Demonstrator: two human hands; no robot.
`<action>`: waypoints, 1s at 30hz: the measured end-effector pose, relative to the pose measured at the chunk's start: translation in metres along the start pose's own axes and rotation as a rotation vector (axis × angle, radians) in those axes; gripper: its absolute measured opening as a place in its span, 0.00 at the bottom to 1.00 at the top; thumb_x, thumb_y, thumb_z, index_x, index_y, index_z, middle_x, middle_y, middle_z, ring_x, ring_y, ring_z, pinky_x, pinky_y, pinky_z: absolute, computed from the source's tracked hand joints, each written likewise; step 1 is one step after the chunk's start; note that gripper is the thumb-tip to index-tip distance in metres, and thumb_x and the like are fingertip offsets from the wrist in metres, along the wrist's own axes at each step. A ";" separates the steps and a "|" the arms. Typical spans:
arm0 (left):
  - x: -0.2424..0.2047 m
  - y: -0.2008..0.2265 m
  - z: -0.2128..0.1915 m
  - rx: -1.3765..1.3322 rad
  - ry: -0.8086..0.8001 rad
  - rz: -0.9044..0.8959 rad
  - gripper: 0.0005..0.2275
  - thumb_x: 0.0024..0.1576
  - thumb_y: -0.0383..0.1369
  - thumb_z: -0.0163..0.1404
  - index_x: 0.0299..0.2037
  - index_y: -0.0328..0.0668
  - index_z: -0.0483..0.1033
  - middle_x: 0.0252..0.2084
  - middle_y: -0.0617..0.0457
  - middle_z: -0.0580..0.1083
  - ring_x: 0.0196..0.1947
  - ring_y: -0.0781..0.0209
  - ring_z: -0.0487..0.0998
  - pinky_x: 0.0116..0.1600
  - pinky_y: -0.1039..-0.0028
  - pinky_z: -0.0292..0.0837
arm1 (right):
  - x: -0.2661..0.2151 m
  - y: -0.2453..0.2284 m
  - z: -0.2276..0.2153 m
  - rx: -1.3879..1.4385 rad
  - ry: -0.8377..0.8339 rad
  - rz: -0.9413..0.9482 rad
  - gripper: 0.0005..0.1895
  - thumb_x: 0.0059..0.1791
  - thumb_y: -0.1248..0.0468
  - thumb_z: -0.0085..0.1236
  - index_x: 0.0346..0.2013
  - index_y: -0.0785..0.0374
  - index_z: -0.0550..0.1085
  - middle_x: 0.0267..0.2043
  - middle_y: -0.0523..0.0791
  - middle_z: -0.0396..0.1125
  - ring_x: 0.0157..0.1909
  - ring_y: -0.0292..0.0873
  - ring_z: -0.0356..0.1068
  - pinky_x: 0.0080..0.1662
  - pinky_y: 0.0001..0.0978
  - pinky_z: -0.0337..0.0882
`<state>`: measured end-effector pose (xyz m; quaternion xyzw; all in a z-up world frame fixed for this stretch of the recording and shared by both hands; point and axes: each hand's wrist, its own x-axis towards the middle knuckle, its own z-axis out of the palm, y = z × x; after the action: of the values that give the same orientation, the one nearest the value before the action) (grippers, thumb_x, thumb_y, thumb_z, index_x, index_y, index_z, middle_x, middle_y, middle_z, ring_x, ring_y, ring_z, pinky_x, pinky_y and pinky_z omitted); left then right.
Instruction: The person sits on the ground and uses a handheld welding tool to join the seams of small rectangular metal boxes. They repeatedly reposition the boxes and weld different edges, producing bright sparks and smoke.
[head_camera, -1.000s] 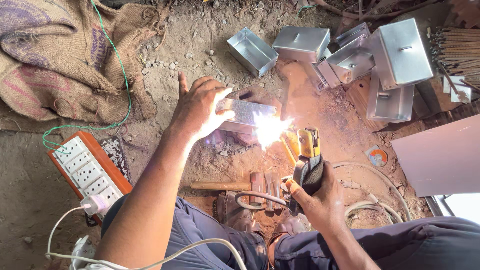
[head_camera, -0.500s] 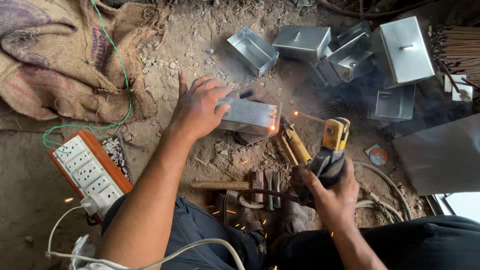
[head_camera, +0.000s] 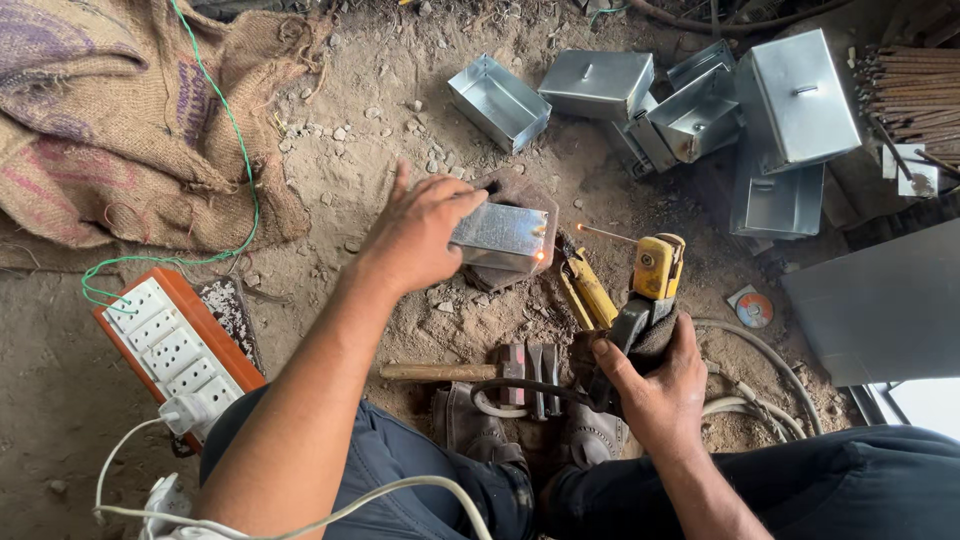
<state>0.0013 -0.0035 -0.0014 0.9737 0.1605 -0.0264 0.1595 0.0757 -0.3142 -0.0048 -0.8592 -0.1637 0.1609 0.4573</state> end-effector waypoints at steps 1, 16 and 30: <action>0.001 0.003 0.004 0.021 0.007 0.002 0.32 0.47 0.25 0.61 0.65 0.48 0.68 0.66 0.53 0.68 0.67 0.56 0.64 0.76 0.43 0.31 | 0.000 0.000 0.000 0.008 -0.003 0.008 0.30 0.39 0.52 0.69 0.46 0.66 0.69 0.33 0.48 0.75 0.32 0.41 0.77 0.37 0.34 0.78; 0.004 0.008 0.004 0.073 0.206 0.085 0.12 0.50 0.26 0.60 0.41 0.47 0.73 0.37 0.54 0.77 0.35 0.58 0.81 0.44 0.62 0.79 | 0.013 0.036 0.001 0.497 0.056 0.118 0.23 0.44 0.60 0.64 0.48 0.64 0.65 0.37 0.43 0.65 0.38 0.37 0.71 0.42 0.33 0.80; -0.029 0.039 -0.049 -0.297 0.511 0.119 0.27 0.39 0.36 0.69 0.51 0.44 0.75 0.45 0.51 0.80 0.41 0.55 0.84 0.47 0.64 0.81 | 0.019 0.039 0.000 0.780 0.106 0.093 0.15 0.49 0.63 0.61 0.45 0.63 0.64 0.38 0.43 0.64 0.37 0.36 0.68 0.39 0.31 0.75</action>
<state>-0.0138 -0.0319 0.0600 0.9225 0.1401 0.2527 0.2559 0.0974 -0.3263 -0.0397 -0.6346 -0.0274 0.1870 0.7494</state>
